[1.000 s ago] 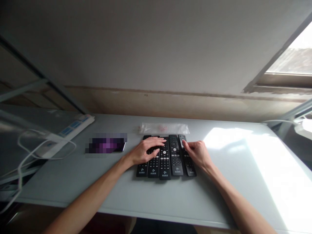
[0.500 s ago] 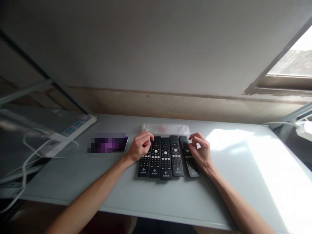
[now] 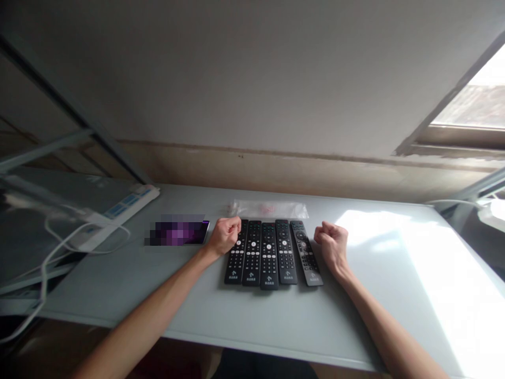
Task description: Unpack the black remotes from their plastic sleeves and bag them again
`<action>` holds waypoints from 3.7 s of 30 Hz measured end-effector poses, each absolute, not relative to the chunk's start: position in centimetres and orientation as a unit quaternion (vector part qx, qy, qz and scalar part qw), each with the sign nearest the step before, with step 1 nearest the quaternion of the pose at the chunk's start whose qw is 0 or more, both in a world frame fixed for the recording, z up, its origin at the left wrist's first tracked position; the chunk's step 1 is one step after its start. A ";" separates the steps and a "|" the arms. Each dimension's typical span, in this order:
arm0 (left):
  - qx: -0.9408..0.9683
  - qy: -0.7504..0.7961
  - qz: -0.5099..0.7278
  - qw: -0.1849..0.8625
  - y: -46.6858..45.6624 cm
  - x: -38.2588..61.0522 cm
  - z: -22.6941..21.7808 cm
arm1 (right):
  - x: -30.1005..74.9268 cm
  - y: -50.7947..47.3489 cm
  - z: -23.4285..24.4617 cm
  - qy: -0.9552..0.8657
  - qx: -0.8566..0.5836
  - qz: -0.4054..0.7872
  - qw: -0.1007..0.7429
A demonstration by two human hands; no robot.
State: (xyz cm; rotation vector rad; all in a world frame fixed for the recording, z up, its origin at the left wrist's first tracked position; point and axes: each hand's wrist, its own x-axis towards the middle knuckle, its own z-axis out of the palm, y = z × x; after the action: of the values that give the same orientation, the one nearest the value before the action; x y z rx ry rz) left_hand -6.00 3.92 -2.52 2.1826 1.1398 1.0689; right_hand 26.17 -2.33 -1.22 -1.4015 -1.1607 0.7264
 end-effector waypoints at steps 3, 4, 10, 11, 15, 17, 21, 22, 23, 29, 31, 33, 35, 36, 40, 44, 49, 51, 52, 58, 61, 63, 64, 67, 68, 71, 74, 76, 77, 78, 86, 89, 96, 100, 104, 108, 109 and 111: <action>0.799 0.411 0.368 0.238 4.1 -6.0 -2.6 | 26.4 -2.3 -1.1 -0.476 -0.593 0.324 0.562; 0.802 0.411 0.362 0.241 4.1 -5.9 -2.6 | 26.5 -2.3 -1.1 -0.470 -0.594 0.329 0.564; 0.816 0.405 0.332 0.245 4.2 -5.9 -2.6 | 26.7 -2.0 -1.4 -0.447 -0.599 0.364 0.556; 0.817 0.406 0.329 0.243 4.3 -5.9 -2.7 | 26.7 -1.9 -1.4 -0.446 -0.601 0.368 0.552; 0.818 0.413 0.325 0.232 4.3 -5.9 -2.7 | 26.7 -1.8 -1.5 -0.449 -0.609 0.377 0.534; 0.817 0.418 0.328 0.224 4.3 -5.9 -2.7 | 26.6 -1.8 -1.6 -0.454 -0.611 0.380 0.526; 0.813 0.427 0.338 0.206 4.2 -5.9 -2.6 | 26.6 -1.9 -1.7 -0.465 -0.609 0.380 0.518; 0.812 0.429 0.341 0.202 4.2 -5.8 -2.7 | 26.6 -1.9 -1.8 -0.467 -0.608 0.378 0.519; 0.811 0.431 0.342 0.198 4.2 -5.8 -2.7 | 26.5 -1.9 -1.9 -0.468 -0.607 0.376 0.521; 0.813 0.442 0.336 0.174 4.2 -5.5 -2.6 | 26.1 -1.7 -2.2 -0.475 -0.591 0.358 0.545; 0.814 0.447 0.331 0.168 4.1 -5.5 -2.4 | 26.1 -1.7 -2.1 -0.481 -0.584 0.352 0.551; 0.815 0.450 0.326 0.165 4.1 -5.5 -2.4 | 26.0 -1.8 -1.9 -0.490 -0.577 0.349 0.553; 0.815 0.452 0.322 0.166 4.1 -5.5 -2.3 | 26.0 -1.8 -1.8 -0.499 -0.571 0.346 0.552; 0.815 0.452 0.321 0.166 4.1 -5.5 -2.3 | 26.0 -1.8 -1.7 -0.504 -0.568 0.345 0.552; 0.812 0.455 0.325 0.168 4.2 -5.5 -2.4 | 26.1 -1.7 -1.9 -0.522 -0.565 0.336 0.544; 0.810 0.454 0.329 0.170 4.2 -5.6 -2.4 | 26.3 -1.7 -2.1 -0.538 -0.573 0.313 0.534; 0.813 0.445 0.331 0.177 4.3 -5.6 -2.6 | 25.8 -1.8 -1.2 -0.611 -0.569 0.212 0.507; 0.815 0.441 0.332 0.179 4.3 -5.6 -2.7 | 25.1 -1.6 -0.4 -0.679 -0.542 0.169 0.464; 0.815 0.438 0.333 0.179 4.4 -5.6 -2.8 | 24.6 -1.4 -0.1 -0.712 -0.529 0.160 0.433; 0.827 0.415 0.334 0.181 4.2 -5.6 -2.8 | 22.0 0.4 0.2 -0.783 -0.551 0.166 0.237; 0.838 0.397 0.327 0.181 4.2 -5.7 -2.7 | 21.7 0.8 -0.6 -0.787 -0.556 0.179 0.200; 0.844 0.389 0.324 0.179 4.2 -5.8 -2.8 | 21.9 0.7 -1.2 -0.792 -0.553 0.175 0.192; 0.845 0.388 0.323 0.178 4.2 -5.8 -2.8 | 22.1 0.6 -1.4 -0.793 -0.552 0.174 0.190; 0.845 0.386 0.325 0.177 4.3 -5.8 -2.9 | 22.5 0.4 -1.8 -0.791 -0.557 0.160 0.196; 0.844 0.386 0.326 0.177 4.3 -5.8 -2.9 | 22.6 0.4 -2.0 -0.790 -0.559 0.153 0.200; 0.843 0.388 0.325 0.179 4.2 -5.7 -2.8 | 22.7 0.7 -2.3 -0.798 -0.550 0.137 0.207; 0.844 0.390 0.320 0.181 4.0 -5.6 -2.6 | 22.7 0.9 -2.7 -0.812 -0.534 0.123 0.202; 0.843 0.394 0.319 0.179 4.0 -5.5 -2.6 | 22.6 1.0 -2.8 -0.817 -0.530 0.113 0.197; 0.842 0.396 0.320 0.178 4.1 -5.5 -2.6 | 22.5 1.1 -2.9 -0.818 -0.529 0.110 0.196; 0.841 0.398 0.321 0.176 4.1 -5.5 -2.6 | 22.3 1.2 -2.9 -0.819 -0.528 0.109 0.197; 0.844 0.386 0.337 0.161 4.3 -5.6 -2.8 | 21.5 1.4 -2.0 -0.819 -0.531 0.116 0.181; 0.840 0.384 0.352 0.151 4.2 -5.5 -2.4 | 21.6 1.0 -1.4 -0.825 -0.521 0.105 0.192; 0.804 0.390 0.434 0.117 3.0 -4.6 0.3 | 20.7 -0.9 1.1 -0.855 -0.444 0.055 0.262; 0.822 0.362 0.411 0.158 2.5 -3.9 0.4 | 19.2 -2.0 1.5 -0.872 -0.401 0.050 0.276; 0.856 0.279 0.403 0.163 2.2 -3.3 0.2 | 18.4 -2.6 0.9 -0.891 -0.366 0.063 0.262; 0.884 0.240 0.392 0.084 1.7 -3.4 0.7 | 18.4 -3.1 0.9 -0.880 -0.367 0.084 0.287; 0.886 0.248 0.388 0.058 1.7 -3.5 0.9 | 18.4 -3.3 1.0 -0.872 -0.367 0.099 0.308; 0.886 0.271 0.377 0.005 1.6 -3.8 1.2 | 18.4 -3.7 1.5 -0.850 -0.362 0.138 0.357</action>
State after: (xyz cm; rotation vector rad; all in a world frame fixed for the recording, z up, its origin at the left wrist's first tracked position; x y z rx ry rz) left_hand -3.83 1.62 1.21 2.7743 0.8474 1.1804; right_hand 18.37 -3.74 1.49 -0.9333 -2.1951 0.3573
